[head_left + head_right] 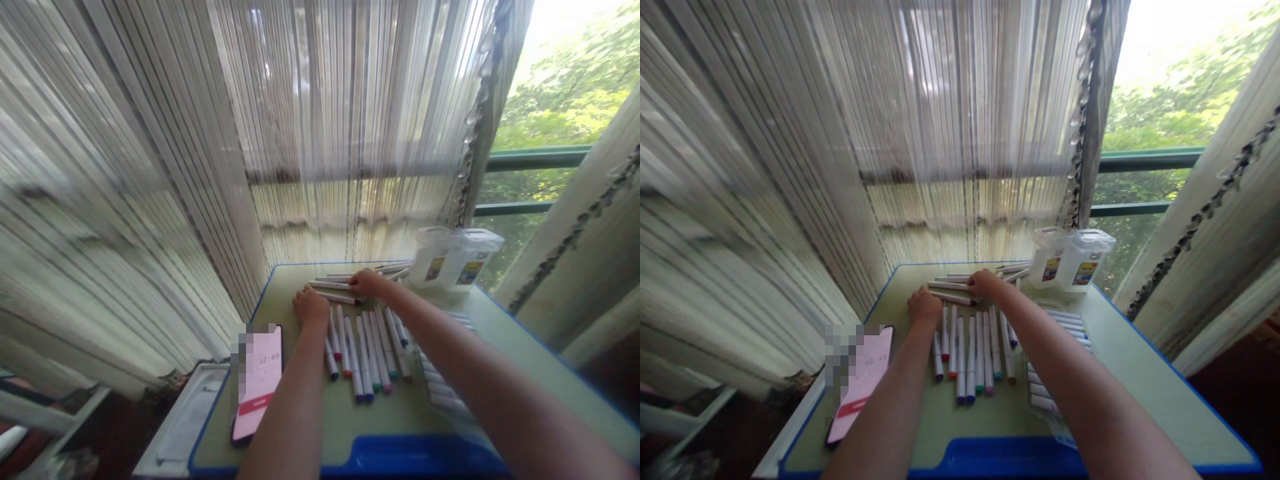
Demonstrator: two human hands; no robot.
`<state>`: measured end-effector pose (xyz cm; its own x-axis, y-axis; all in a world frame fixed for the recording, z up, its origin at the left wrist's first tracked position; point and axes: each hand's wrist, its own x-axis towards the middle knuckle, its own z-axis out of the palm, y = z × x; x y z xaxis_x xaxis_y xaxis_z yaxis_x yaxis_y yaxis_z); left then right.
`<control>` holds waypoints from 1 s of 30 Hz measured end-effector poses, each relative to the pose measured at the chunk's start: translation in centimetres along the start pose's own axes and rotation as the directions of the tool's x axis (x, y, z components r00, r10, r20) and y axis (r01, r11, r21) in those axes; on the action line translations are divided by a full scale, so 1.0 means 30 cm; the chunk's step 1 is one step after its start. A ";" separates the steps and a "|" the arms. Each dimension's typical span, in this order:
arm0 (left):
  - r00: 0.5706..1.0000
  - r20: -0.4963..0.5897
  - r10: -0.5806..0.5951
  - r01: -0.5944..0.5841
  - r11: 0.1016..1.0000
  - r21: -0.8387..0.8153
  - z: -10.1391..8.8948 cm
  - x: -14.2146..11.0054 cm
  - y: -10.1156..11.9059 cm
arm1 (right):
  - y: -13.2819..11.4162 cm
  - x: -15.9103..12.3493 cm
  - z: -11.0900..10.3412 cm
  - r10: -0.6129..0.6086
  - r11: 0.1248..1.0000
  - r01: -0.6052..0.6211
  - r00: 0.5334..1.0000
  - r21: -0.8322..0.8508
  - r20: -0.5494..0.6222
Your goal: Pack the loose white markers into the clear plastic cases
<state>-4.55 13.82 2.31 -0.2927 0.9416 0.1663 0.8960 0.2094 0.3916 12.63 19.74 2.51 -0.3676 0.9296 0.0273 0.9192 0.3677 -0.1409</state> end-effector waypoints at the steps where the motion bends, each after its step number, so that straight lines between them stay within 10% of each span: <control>1: 1.000 0.001 0.000 0.000 1.000 -0.005 -0.002 0.000 0.001 | -0.002 -0.010 -0.010 -0.001 1.000 0.001 1.000 0.004 0.013; 12: 0.992 0.074 0.103 -0.099 0.994 -0.055 0.010 0.007 0.009 | -0.035 -0.370 -0.112 0.089 0.993 -0.082 0.992 0.083 -0.093; 20: 0.986 0.058 0.159 -0.160 0.987 0.001 0.025 0.005 0.023 | 0.164 -0.833 -0.022 0.401 0.897 -0.236 0.792 0.375 -0.461; 27: 0.978 0.066 0.196 -0.198 0.980 0.019 0.026 0.022 0.012 | 0.412 -0.799 0.054 0.627 0.674 -0.292 0.712 0.679 -0.317; 30: 0.980 0.059 0.192 -0.195 0.980 0.045 0.033 0.028 0.006 | 0.457 -0.747 0.102 0.725 0.581 -0.289 0.609 0.761 -0.322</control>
<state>-4.29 14.90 1.61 -0.0947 0.9781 0.1851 0.9501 0.0333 0.3101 33.04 3.85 -3.05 0.4874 0.8415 0.2328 0.5326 -0.0753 -0.8430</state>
